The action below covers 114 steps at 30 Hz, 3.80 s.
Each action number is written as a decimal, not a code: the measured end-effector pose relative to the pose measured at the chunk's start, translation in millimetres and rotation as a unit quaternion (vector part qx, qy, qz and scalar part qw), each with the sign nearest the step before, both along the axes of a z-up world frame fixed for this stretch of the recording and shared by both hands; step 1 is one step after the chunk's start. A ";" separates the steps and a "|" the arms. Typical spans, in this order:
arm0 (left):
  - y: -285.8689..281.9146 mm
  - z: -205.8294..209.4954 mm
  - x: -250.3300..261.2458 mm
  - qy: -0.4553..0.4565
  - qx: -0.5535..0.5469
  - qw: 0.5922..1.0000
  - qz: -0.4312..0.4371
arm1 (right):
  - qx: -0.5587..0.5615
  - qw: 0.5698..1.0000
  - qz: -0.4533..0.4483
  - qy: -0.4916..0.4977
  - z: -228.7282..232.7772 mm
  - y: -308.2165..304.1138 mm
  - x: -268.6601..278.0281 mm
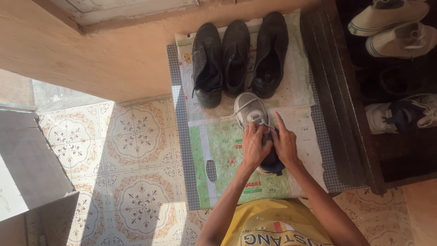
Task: The person unlaces and relaces multiple pairs of shoes one at a time. They remove the laces from each shoe, then rethread and tie them back on the same shoes.
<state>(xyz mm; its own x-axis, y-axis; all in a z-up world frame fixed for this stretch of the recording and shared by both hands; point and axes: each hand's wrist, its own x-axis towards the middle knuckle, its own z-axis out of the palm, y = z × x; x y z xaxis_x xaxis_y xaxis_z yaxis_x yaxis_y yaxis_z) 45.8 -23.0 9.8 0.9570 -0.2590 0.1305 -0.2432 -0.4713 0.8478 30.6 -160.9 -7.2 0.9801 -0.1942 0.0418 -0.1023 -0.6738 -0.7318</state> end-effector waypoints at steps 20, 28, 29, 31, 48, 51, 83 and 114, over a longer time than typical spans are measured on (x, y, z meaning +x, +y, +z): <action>109.5 108.3 -19.3 -0.085 0.141 0.985 0.042 | -0.074 0.997 -0.004 -0.029 -5.4 15.1 2.1; 17.8 -2.0 39.9 -0.053 0.100 0.994 0.003 | -0.051 0.999 0.008 0.015 12.0 25.5 2.9; 18.5 -6.4 44.1 -0.070 0.119 0.990 -0.018 | -0.065 0.998 0.025 0.007 12.0 26.3 5.4; 24.0 -10.8 46.8 -0.098 0.159 0.981 -0.058 | -0.091 0.994 0.059 -0.002 8.2 29.5 4.9; 39.7 -73.5 49.0 -0.096 0.106 0.985 -0.101 | -0.065 0.997 0.030 -0.005 -0.9 35.9 3.5; 43.3 -74.2 50.2 -0.107 0.144 0.977 -0.111 | -0.092 0.995 0.038 0.017 0.7 39.9 8.5; 104.0 50.2 24.9 -0.014 0.094 0.995 0.022 | 0.025 0.999 0.022 -0.016 -1.8 18.6 14.6; 169.1 141.3 -67.6 -0.069 0.087 0.974 0.196 | -0.067 0.997 -0.027 -0.034 0.3 3.1 26.2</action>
<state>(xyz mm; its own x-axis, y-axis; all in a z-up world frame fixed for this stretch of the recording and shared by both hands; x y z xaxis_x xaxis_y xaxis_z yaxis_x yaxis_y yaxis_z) -21.7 146.1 151.1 0.9630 0.0935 0.2526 -0.1220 -0.6846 0.7186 56.7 -157.8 -6.9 0.9624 -0.2345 0.1370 -0.0942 -0.7614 -0.6415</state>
